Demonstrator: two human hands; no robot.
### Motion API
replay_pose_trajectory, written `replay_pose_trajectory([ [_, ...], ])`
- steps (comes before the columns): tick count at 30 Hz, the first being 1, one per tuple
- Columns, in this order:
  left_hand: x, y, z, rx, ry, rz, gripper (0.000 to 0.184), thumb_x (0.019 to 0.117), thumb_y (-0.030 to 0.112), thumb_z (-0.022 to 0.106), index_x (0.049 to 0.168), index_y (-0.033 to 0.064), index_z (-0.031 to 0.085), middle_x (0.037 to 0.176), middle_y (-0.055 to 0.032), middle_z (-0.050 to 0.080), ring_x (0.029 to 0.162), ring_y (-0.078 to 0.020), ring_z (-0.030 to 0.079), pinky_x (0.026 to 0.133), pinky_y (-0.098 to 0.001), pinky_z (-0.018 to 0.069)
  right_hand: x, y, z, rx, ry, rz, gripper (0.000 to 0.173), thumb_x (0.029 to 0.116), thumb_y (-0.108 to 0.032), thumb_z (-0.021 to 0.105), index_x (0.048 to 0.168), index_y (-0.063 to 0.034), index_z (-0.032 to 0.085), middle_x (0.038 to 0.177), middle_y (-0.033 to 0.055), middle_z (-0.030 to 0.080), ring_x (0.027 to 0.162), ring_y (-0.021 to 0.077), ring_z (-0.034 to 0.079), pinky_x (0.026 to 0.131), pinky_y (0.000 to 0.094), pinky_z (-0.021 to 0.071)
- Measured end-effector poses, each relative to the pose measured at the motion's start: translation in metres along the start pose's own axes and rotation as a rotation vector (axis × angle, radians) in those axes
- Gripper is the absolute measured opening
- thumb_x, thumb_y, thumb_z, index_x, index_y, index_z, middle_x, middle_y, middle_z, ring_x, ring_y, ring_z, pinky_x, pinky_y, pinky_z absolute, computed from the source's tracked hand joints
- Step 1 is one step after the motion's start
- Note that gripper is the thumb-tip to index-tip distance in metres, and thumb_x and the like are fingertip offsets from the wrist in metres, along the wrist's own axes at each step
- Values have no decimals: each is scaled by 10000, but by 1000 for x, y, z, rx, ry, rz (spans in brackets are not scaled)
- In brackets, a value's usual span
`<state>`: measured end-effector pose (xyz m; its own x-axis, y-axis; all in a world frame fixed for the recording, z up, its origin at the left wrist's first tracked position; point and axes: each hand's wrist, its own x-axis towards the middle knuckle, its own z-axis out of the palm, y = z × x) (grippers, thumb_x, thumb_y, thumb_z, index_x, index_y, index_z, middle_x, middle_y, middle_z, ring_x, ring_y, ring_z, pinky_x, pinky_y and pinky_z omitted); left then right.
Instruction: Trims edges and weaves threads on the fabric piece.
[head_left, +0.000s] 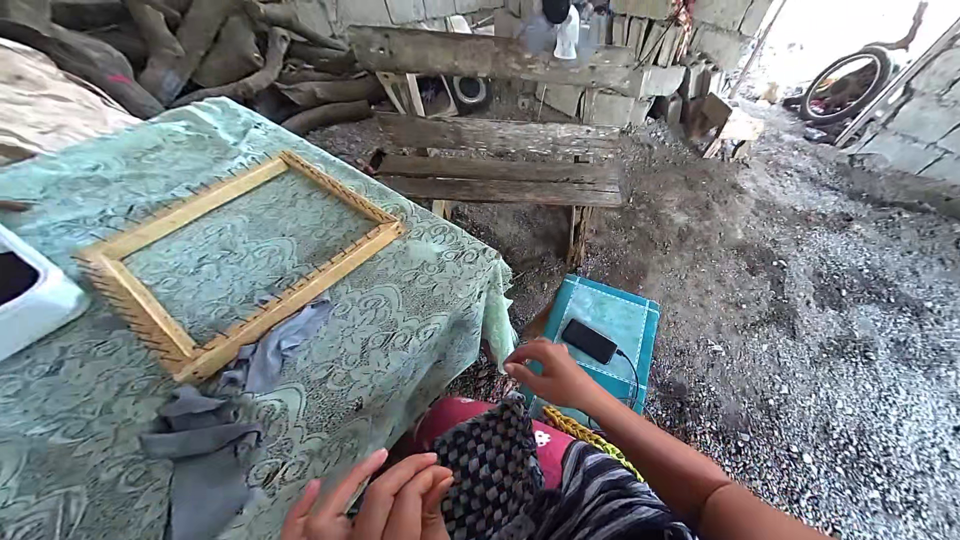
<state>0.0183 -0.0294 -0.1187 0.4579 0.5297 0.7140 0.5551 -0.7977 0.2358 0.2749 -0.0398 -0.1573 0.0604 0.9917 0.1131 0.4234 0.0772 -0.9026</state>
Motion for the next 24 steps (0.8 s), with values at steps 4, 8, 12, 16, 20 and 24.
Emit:
replay_pose_trajectory([
  [4,0,5,6,21,-10,-9,331,1086,374,448,897,170,627,1020,-9,674,1265,-217,504,1168,-458,167,-14,-32,26,418,-153,-269,379,1059,-147,455,1256,122,634,1234,182,694,1152,166,660,1031,349,512],
  [8,4,9,2,45,19,-89,322,1070,356,478,884,156,647,998,-33,675,1227,-236,517,1145,-447,192,-28,-60,52,841,-355,-50,252,1008,-30,504,1216,92,578,967,40,673,791,37,624,732,239,532],
  [12,-1,7,-1,69,9,-152,353,1065,375,488,858,139,648,982,-55,678,1202,-260,521,1109,-449,219,-28,-57,62,672,-201,-163,133,980,4,584,1010,120,643,907,59,647,800,4,598,759,187,518],
  [16,-10,7,1,33,3,-203,381,1061,386,498,851,122,675,978,-73,701,1187,-277,547,1096,-455,254,-29,-56,68,489,-57,-308,162,950,-17,650,965,143,674,897,156,649,800,86,639,748,209,550],
  [20,-15,9,3,10,24,-241,393,1072,409,486,865,129,669,998,-58,698,1199,-248,554,1120,-457,250,-29,-53,70,501,-97,-285,143,952,-6,642,966,133,674,897,136,656,800,58,639,752,191,549],
  [24,-20,12,7,-26,17,-268,382,1077,392,479,877,133,677,1015,-53,707,1191,-232,570,1129,-467,250,-32,-50,70,553,-114,-226,135,961,-18,628,974,107,679,875,67,676,763,-13,611,723,158,530],
])
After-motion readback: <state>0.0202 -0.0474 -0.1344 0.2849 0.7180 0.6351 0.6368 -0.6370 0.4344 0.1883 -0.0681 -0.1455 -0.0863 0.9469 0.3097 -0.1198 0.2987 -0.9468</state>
